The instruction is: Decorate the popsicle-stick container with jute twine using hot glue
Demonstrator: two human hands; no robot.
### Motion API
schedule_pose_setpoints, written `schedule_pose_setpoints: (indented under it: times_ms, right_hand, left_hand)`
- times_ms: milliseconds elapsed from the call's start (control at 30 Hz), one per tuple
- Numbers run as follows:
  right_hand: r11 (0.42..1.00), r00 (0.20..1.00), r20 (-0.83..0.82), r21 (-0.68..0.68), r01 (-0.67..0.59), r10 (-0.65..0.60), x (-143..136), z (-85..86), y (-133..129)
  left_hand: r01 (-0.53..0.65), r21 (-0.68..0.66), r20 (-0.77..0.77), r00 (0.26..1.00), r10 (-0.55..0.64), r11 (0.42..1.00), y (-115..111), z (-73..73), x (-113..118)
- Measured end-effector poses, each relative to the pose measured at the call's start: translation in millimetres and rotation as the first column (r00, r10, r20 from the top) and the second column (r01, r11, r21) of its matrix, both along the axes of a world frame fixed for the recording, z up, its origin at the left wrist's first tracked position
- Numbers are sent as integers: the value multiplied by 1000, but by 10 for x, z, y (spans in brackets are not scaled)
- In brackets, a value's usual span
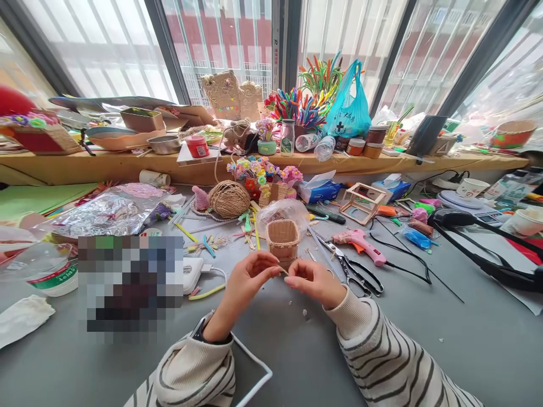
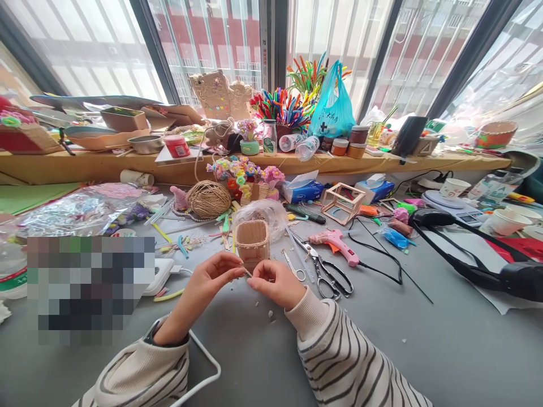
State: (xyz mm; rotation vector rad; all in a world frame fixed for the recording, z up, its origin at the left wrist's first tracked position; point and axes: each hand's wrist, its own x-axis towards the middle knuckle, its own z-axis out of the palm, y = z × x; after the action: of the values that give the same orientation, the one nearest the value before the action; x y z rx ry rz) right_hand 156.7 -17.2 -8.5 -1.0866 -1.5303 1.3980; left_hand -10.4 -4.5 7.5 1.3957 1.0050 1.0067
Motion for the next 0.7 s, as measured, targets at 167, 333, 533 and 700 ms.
schedule_pose_setpoints:
  times_ms: [167,333,533,700]
  right_hand:
    - [996,996,28,-5,-86,86,7,10,-12]
    - [997,993,89,-5,-77,77,25,3,-3]
    - [997,990,121,-9,-76,77,56,-2,15]
    - [1000,998,51,-12,-29,29,65,-6,18]
  left_hand:
    - [6,52,-24,1000,-5,999,1,13,-23]
    - [5,82,-50,999,-1,997,33,-5,-47]
    - [2,86,-49,999,2,996,39,-20,-65]
    - [75,49,-94,993,-70,996,31,-4,-97]
